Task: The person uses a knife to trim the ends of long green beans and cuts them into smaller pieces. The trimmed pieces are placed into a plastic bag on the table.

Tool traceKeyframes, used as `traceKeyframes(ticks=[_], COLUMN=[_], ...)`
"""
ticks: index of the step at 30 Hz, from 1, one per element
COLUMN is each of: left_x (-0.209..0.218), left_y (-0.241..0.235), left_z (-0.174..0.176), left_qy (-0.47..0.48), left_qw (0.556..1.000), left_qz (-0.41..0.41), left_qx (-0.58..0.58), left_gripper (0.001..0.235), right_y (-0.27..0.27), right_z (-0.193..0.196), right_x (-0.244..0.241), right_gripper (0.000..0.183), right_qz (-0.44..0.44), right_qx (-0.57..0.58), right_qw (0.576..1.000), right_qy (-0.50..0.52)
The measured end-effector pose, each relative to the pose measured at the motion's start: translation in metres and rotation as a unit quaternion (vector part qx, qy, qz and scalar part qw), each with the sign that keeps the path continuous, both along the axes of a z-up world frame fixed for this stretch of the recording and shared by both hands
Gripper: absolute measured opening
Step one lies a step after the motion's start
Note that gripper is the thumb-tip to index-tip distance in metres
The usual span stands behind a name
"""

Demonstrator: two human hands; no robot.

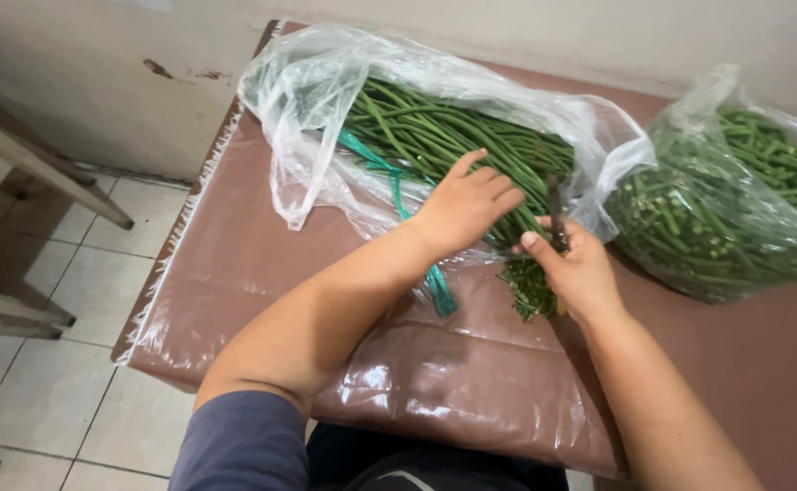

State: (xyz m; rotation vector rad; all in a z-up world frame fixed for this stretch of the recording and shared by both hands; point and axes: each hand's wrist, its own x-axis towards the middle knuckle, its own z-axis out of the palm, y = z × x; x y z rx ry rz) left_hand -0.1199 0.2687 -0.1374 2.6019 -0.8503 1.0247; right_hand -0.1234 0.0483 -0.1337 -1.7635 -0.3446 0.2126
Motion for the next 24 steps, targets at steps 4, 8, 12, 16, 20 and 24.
traceKeyframes(ticks=[4, 8, 12, 16, 20, 24], left_x=[-0.004, 0.003, 0.022, 0.026, 0.025, 0.026], left_y=[-0.007, -0.007, 0.015, 0.046, 0.061, 0.058], left_z=[0.001, -0.006, -0.009, -0.015, -0.013, -0.001], left_qy=[-0.038, -0.008, 0.013, 0.015, -0.011, -0.006], left_qw=[0.999, 1.0, 0.999, 0.991, 0.982, 0.963], left_qz=[-0.033, -0.016, 0.045, 0.084, 0.092, 0.05], left_qx=[-0.021, 0.001, -0.01, -0.1, -0.165, -0.264], left_gripper=[0.022, 0.022, 0.026, 0.027, 0.034, 0.043], right_y=[-0.004, -0.017, -0.045, -0.083, -0.112, -0.118], right_z=[0.003, 0.001, 0.001, 0.016, 0.032, 0.031], right_x=[-0.001, 0.002, 0.009, 0.011, 0.004, 0.009], right_gripper=[0.022, 0.025, 0.024, 0.026, 0.028, 0.028], right_qz=[-0.005, 0.016, 0.085, 0.171, 0.218, 0.206], right_qx=[-0.007, 0.039, 0.145, 0.24, 0.362, 0.357], right_qw=[0.995, 0.986, 0.969, 0.943, 0.895, 0.903], right_qy=[0.102, 0.164, 0.179, 0.152, 0.145, 0.124])
